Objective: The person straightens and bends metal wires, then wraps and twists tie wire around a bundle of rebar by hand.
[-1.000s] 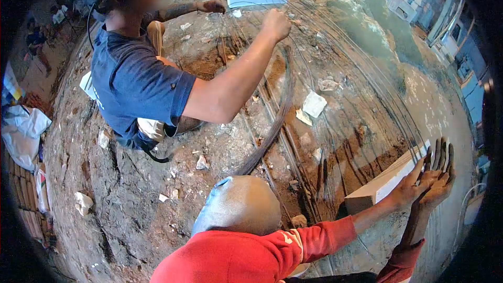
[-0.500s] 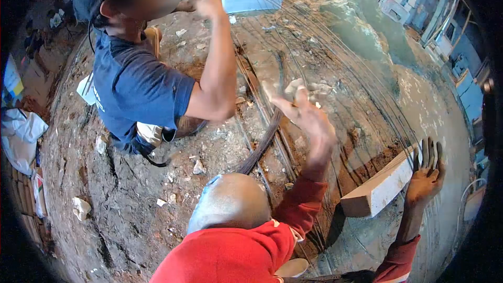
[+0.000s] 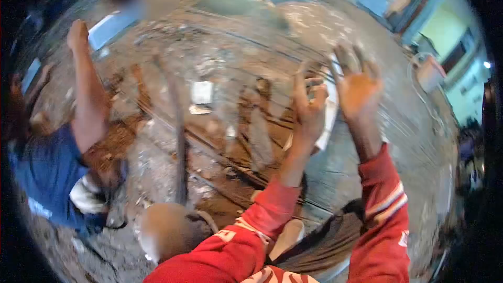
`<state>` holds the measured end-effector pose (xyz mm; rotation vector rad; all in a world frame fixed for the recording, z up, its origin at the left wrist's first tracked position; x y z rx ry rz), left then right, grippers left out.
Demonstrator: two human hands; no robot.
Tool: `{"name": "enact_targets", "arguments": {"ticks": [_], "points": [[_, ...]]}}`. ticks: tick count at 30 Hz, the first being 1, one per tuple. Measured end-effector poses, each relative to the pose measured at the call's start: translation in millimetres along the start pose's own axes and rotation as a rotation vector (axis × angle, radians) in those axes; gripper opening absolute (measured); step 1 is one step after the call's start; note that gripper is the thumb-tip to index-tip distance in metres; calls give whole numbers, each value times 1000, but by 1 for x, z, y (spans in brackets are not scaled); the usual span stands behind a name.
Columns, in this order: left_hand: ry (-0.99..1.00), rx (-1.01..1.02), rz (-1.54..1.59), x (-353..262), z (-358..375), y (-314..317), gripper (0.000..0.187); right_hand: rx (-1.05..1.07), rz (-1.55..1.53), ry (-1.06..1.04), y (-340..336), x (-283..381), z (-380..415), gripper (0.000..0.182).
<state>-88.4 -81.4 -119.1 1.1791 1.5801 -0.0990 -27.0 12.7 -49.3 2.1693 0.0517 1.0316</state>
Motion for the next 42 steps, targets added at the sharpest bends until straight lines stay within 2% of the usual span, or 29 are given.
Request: {"name": "enact_targets", "arguments": {"ticks": [1,2,3,5,11,14,15,17,18,20,23,26,28,29,32,33,35,39,42], "points": [[-62,61,-36,7,3,6,63,-13,-58,-17,-3,-1,1,54],[-31,103,22,9,5,13,68,-45,-70,-31,-9,-2,2,52],[-52,140,70,6,4,18,74,-29,-34,-8,-10,-3,-2,40],[-41,149,-46,3,3,18,77,-34,-29,-9,-11,-2,-1,40],[-128,165,64,5,3,16,80,-42,-33,3,-9,-4,2,41],[-142,187,12,1,3,16,82,-47,-23,10,-8,-5,2,42],[-146,185,11,4,2,17,82,-50,-25,13,-7,-5,2,42],[-27,139,42,3,0,17,78,-58,-8,18,-6,-6,1,43],[-96,135,58,3,2,15,78,-59,-8,20,-7,-7,2,43],[-103,140,79,7,-3,7,81,-28,-6,6,-6,-6,1,49],[-109,117,107,12,-6,-5,82,-8,-33,-12,-7,-6,0,49],[88,99,-150,0,-10,-8,79,-8,-24,-4,-4,-6,0,47],[-115,229,42,5,-4,4,76,3,0,-6,-1,-5,1,45],[-114,230,47,9,-4,8,76,4,21,8,1,-5,2,46],[187,344,-183,0,-2,28,72,7,67,25,-2,0,1,51],[187,343,-181,0,1,29,72,10,88,27,-4,1,0,54],[-20,416,-157,11,7,36,65,21,124,9,-7,3,-1,55],[40,438,-170,5,7,34,63,45,85,13,-16,9,-2,48],[54,412,-211,-5,6,25,71,63,101,32,-14,5,-1,49]]}}
Point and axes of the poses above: each hand's wrist, its own z-axis away from the middle knuckle, its own y-axis out of the palm, x = y × z, the point moved 5 cm from there along -z, towards the middle knuckle, and after that the axes turned 12 degrees about x, right-handed, at the moved point
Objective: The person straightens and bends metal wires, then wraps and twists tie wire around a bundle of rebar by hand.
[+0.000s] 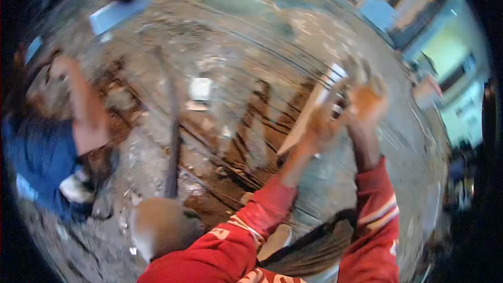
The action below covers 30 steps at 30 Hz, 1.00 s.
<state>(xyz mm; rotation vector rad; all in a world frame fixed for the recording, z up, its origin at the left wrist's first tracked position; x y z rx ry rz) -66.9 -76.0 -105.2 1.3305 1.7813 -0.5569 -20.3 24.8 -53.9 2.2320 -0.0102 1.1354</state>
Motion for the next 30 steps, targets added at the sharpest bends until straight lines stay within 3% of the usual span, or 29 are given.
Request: {"name": "enact_targets", "arguments": {"ticks": [3,7,11,13,14,16,18,20,21,23,29,30], "points": [[91,-233,15,49,-16,19,77,46,-38,83,4,0,4,56],[92,-201,-79,9,-3,-22,84,-34,1,125,23,-17,4,59],[59,-10,-38,-2,-5,-15,78,-54,111,107,17,-15,-1,59],[16,36,-102,7,-4,-1,75,23,53,135,21,-10,4,54],[97,17,-60,20,-11,4,76,145,283,40,8,-12,5,55],[101,-41,-63,26,-10,7,67,96,304,62,4,2,8,57],[66,-131,-81,23,-5,0,58,-169,13,151,26,0,13,59],[-14,-219,42,20,1,-10,50,-218,-84,117,18,4,7,58],[-146,-274,416,15,2,-15,50,-155,-119,81,10,7,2,58],[-67,-316,374,23,0,-29,58,13,-219,103,-2,5,-3,60],[-158,-338,483,28,7,-40,57,-33,-231,100,0,6,-2,55],[-152,-344,526,28,7,-40,55,3,-239,98,0,6,-3,47]]}}
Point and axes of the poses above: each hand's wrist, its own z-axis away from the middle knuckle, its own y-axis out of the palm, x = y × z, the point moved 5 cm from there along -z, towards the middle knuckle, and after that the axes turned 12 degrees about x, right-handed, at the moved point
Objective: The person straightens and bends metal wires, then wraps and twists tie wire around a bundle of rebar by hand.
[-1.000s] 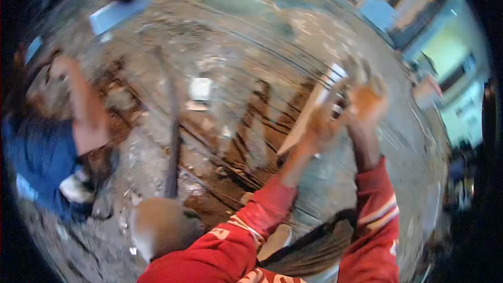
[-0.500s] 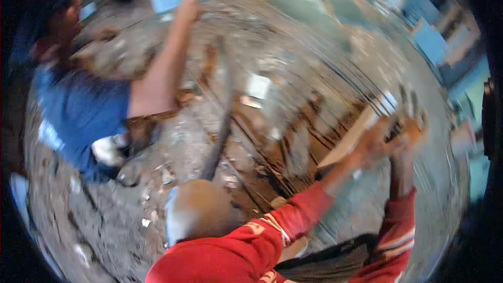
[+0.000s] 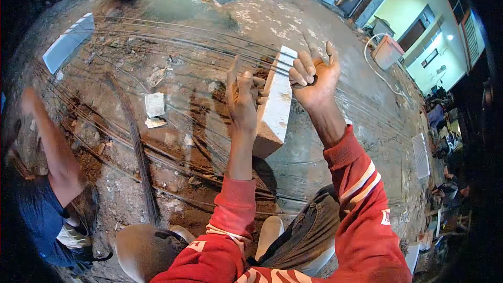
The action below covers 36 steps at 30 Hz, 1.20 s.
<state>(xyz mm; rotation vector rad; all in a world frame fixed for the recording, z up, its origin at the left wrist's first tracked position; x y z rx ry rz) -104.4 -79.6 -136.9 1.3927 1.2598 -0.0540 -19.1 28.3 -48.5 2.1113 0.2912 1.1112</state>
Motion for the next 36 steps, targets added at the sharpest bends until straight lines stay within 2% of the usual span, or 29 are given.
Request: {"name": "enact_targets", "arguments": {"ticks": [3,4,8,10,11,13,21,24,32,34,36], "points": [[-31,-35,10,1,1,-2,54,44,-14,3,2,0,-2,42],[-31,-35,10,1,0,-3,54,51,-22,5,2,-1,-2,48],[-33,-23,31,-1,1,-2,54,17,-42,11,4,-4,-1,44],[-58,-29,34,-1,1,-3,54,-22,-73,-2,2,-5,-1,31],[-76,-39,55,1,0,-5,55,-21,-74,-2,-1,-4,-2,31],[-94,-51,76,3,0,-8,57,-52,73,-9,-8,-1,-2,23],[-43,-152,421,-12,4,-16,54,27,19,16,5,-7,0,25],[29,-117,397,-16,3,-20,53,37,15,22,4,-8,0,24],[-10,-145,445,-11,3,-20,48,-1,3,20,2,-10,1,24],[-11,-125,456,-10,3,-19,48,75,2,31,2,-10,0,19],[0,-115,433,-7,1,-19,47,56,-4,31,1,-10,1,11]]}}
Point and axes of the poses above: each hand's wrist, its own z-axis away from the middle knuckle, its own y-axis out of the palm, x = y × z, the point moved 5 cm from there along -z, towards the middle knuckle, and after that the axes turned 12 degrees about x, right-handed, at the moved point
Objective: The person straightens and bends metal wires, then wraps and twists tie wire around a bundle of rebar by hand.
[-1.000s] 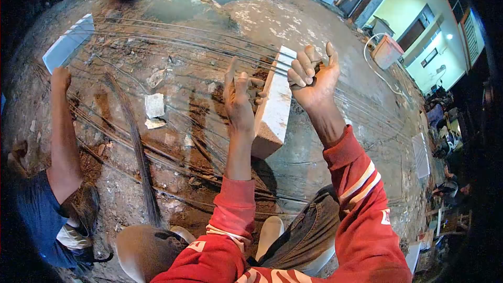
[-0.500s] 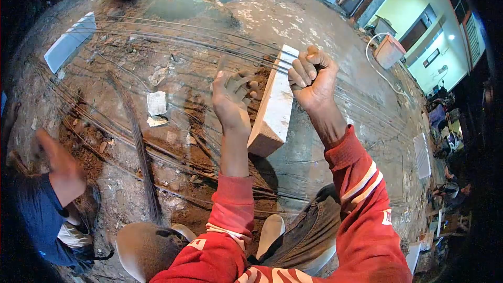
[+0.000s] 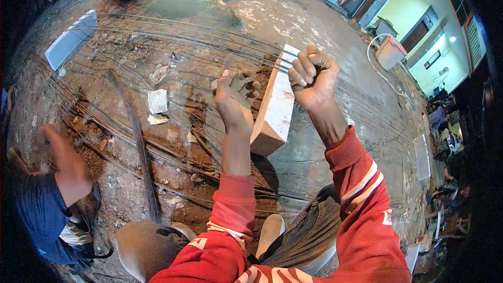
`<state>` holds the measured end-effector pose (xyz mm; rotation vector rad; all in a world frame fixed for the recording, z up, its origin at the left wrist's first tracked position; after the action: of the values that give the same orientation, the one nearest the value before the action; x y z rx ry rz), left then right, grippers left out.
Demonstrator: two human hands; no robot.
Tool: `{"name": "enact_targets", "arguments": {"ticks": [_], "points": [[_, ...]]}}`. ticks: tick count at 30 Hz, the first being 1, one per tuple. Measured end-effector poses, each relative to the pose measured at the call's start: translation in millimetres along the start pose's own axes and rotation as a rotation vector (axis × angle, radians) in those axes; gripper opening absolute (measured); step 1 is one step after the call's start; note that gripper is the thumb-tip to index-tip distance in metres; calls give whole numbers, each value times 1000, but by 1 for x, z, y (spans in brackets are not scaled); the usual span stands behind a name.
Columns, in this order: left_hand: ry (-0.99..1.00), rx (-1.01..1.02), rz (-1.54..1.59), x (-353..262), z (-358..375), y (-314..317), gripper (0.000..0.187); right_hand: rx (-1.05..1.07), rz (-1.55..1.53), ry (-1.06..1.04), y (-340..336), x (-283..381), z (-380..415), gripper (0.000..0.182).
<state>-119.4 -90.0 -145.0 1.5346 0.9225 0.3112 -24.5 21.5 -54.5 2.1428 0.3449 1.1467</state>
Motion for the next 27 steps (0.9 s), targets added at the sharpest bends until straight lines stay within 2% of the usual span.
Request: {"name": "enact_targets", "arguments": {"ticks": [1,2,3,4,6,9,13,15,17,22,25,27], "points": [[0,-1,0,2,-1,0,47,-16,-6,-1,0,0,0,6],[-6,34,-125,3,-2,2,46,-16,-6,0,8,-1,1,6],[-9,69,-250,4,-2,5,46,-157,37,-34,15,-2,3,6],[-5,70,-248,6,-2,7,46,-297,81,-68,16,0,5,14],[-70,218,-353,15,-1,19,46,-258,75,-74,9,1,4,19],[-39,269,-506,22,2,29,47,-216,38,-75,3,3,4,26],[14,332,-513,34,3,31,55,-204,16,-66,-3,3,5,30],[-14,331,-617,35,9,36,61,-186,11,-87,-2,6,3,30],[85,303,-875,37,11,42,65,-168,0,-110,-2,8,2,30],[140,352,-871,46,15,46,68,-187,-58,-133,-8,11,3,27],[215,359,-1088,51,12,41,67,-213,-48,-164,-13,13,2,27],[241,340,-1078,52,12,41,59,-203,-53,-166,-14,13,2,27]]}}
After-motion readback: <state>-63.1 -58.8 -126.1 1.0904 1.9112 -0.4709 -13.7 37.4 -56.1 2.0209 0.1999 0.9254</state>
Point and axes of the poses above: each hand's wrist, its own z-axis away from the middle knuckle, its own y-axis out of the palm, x = y × z, the point moved 5 cm from there along -z, towards the middle knuckle, and after that the axes turned 12 degrees about x, right-handed, at the moved point
